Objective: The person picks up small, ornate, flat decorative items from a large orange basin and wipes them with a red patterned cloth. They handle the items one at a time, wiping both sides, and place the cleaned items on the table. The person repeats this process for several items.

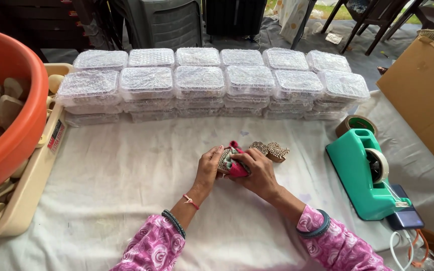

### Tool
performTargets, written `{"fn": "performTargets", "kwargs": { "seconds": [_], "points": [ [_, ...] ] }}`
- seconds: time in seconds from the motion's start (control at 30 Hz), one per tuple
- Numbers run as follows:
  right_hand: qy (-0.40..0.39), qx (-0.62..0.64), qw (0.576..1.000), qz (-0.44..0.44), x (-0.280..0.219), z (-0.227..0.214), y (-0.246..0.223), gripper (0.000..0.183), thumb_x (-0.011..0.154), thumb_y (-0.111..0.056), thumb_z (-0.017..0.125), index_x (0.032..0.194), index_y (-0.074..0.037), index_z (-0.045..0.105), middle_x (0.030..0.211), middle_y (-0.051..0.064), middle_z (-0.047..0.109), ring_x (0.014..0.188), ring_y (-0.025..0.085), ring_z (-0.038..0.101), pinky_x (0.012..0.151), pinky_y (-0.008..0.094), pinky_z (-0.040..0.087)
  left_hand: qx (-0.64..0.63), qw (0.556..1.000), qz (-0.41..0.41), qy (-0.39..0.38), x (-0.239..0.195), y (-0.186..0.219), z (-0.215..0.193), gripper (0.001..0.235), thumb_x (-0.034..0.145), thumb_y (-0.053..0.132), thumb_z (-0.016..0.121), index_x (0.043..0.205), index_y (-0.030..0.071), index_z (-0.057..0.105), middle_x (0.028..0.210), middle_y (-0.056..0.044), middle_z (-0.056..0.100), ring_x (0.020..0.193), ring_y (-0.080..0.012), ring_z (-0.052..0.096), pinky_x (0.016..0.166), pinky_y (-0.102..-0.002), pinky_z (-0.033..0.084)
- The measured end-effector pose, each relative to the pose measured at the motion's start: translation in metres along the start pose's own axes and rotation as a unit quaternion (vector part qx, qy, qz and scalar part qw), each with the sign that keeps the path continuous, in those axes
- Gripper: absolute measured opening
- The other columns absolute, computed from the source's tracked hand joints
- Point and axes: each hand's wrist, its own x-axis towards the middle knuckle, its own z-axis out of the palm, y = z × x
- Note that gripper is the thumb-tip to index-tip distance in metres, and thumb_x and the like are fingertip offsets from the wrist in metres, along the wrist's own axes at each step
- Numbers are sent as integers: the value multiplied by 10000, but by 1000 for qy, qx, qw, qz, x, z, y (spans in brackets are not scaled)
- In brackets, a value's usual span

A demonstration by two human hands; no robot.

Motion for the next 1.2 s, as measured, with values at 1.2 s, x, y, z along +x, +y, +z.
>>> {"fn": "performTargets", "kwargs": {
  "seconds": [1.2],
  "points": [
    [36,174,975,130,-5,7,24,448,771,-128,856,1172,-12,694,997,80,707,863,172,701,758,308,560,-73,996,45,28,19,-21,-11,281,987,236,703,1126,22,584,1035,-41,701,905,-121,692,815,-317,601]
  ]
}}
